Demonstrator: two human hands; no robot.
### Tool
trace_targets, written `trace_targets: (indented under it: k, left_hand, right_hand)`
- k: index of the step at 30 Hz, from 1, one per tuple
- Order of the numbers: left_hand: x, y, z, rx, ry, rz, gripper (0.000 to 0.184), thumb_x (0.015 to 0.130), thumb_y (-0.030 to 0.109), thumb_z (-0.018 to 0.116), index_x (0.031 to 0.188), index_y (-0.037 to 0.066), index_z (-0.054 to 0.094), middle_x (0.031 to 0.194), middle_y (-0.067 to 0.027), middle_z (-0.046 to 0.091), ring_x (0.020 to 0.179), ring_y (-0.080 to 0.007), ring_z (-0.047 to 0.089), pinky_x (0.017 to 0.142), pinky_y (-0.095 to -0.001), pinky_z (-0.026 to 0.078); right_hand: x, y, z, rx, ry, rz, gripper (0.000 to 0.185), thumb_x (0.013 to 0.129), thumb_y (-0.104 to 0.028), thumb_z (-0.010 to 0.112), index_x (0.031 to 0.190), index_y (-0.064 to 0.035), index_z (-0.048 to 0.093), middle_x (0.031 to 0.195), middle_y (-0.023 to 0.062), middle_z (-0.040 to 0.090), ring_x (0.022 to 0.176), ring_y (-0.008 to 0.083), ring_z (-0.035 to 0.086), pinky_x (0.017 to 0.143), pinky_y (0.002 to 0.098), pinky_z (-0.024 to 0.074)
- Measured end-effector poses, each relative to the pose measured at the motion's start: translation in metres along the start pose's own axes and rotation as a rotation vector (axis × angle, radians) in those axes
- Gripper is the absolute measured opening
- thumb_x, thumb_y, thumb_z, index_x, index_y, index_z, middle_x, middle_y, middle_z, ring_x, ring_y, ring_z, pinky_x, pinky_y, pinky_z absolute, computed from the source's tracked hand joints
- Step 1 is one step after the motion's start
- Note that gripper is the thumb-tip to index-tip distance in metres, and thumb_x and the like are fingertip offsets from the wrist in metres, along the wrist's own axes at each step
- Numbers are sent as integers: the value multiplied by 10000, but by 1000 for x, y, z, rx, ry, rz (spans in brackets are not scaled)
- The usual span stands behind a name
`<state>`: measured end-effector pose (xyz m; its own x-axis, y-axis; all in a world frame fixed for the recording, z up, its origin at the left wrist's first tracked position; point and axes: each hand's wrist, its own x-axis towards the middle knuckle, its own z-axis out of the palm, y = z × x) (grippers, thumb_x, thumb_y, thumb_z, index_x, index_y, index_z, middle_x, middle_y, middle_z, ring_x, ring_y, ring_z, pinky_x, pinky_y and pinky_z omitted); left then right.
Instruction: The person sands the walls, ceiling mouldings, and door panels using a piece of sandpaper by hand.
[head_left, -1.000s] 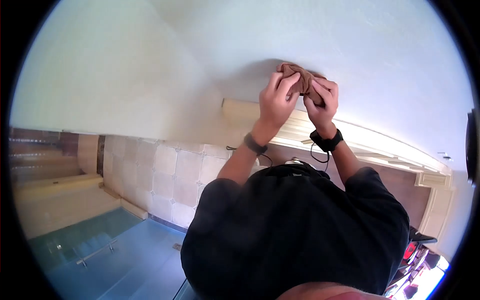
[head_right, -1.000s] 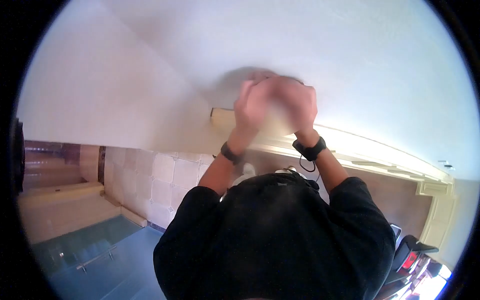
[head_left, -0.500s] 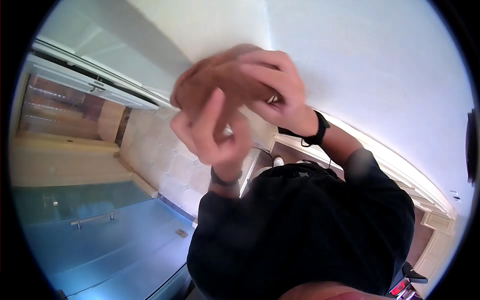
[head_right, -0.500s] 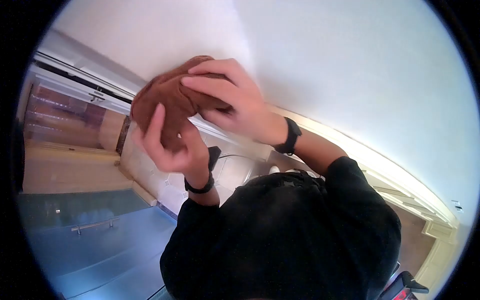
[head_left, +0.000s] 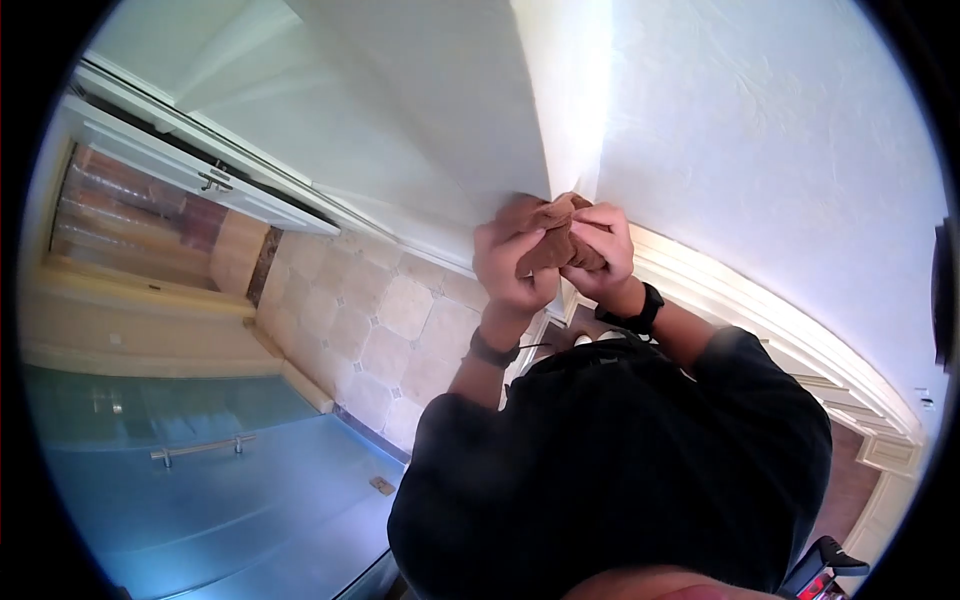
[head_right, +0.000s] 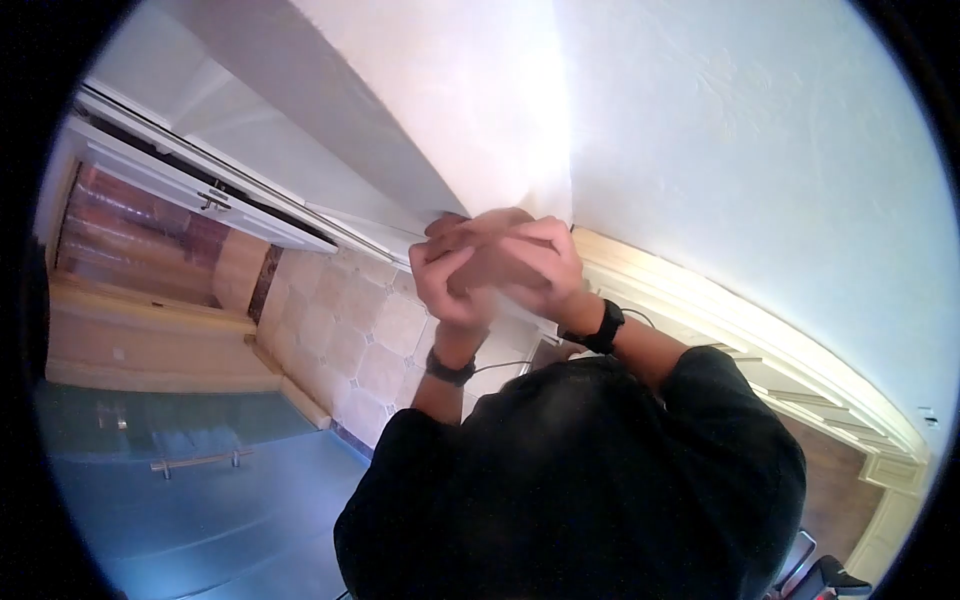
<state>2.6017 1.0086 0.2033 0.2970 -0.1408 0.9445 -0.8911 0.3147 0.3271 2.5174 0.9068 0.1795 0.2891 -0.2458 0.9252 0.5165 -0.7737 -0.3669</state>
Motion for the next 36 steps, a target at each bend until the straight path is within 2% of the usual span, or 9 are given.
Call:
trace_targets:
  k: [2, 11, 16, 22, 26, 29, 31, 34, 36]
  left_hand:
    - [23, 9, -8, 69, -103, 44, 262, 826, 49, 644, 1060, 9, 534, 1013, -153, 496, 982, -358, 569, 830, -433, 495]
    - [91, 29, -5, 34, -12, 59, 278, 777, 52, 575, 1052, 16, 563, 1033, -132, 482, 961, -277, 536, 872, -402, 453]
    - [53, 18, -1, -12, -14, 19, 220, 856, 120, 625, 1035, 25, 542, 1023, -145, 481, 986, -308, 541, 869, -411, 455]
    - [4, 15, -2, 49, -57, -85, 229, 842, 66, 646, 1035, 35, 527, 1010, -148, 489, 959, -325, 550, 828, -417, 477]
    - [-24, 10, 3, 182, 11, -103, 271, 768, 102, 615, 1036, 77, 580, 942, -134, 648, 824, -346, 603, 729, -398, 490]
    - [-31, 19, -8, 258, -187, -213, 263, 784, 84, 623, 1047, 74, 622, 959, -141, 649, 827, -356, 615, 739, -413, 496]
    - [-17, 20, 6, 251, -87, -44, 258, 791, 67, 635, 1048, 61, 638, 979, -143, 649, 845, -355, 618, 769, -423, 494]
    - [28, 69, 19, 376, -152, -220, 314, 792, -18, 641, 1102, 29, 627, 1024, -156, 619, 966, -345, 597, 838, -397, 481]
    - [64, 84, 38, 453, -147, -159, 384, 788, -48, 640, 1164, 25, 610, 1056, -148, 571, 1003, -334, 580, 827, -373, 485]
  right_hand:
    - [17, 1, -3, -4, 1, -51, 521, 636, -51, 809, 1121, -22, 623, 1079, 156, 561, 908, 285, 580, 761, 342, 480]
    - [92, -19, -7, 100, 41, -128, 555, 632, -72, 837, 1140, -14, 619, 1092, 157, 562, 935, 265, 580, 791, 333, 483]
    - [53, -1, -3, 138, 31, -129, 550, 663, -117, 836, 1161, -37, 616, 1073, 139, 564, 904, 255, 574, 752, 320, 466]
    - [0, 10, 0, 67, -12, -65, 483, 697, -25, 779, 1142, -47, 594, 1063, 129, 550, 891, 258, 558, 756, 333, 468]
    - [-25, 15, 4, 113, 1, -11, 507, 692, 30, 763, 1155, -49, 573, 1096, 128, 536, 906, 260, 553, 763, 331, 468]
    - [-24, 6, -7, 202, -73, 107, 526, 693, 36, 760, 1173, -50, 565, 1120, 134, 531, 966, 273, 557, 814, 347, 478]
    - [-20, 10, -12, 244, -101, 140, 553, 687, 39, 765, 1194, -44, 560, 1144, 143, 536, 1004, 283, 559, 846, 351, 480]
    - [18, 12, -13, 253, -57, 152, 572, 683, 61, 753, 1211, -35, 557, 1142, 146, 548, 1011, 282, 562, 849, 343, 479]
    - [53, 19, -7, 280, 85, 129, 562, 686, 90, 716, 1214, -28, 563, 1132, 147, 559, 1021, 283, 566, 864, 339, 477]
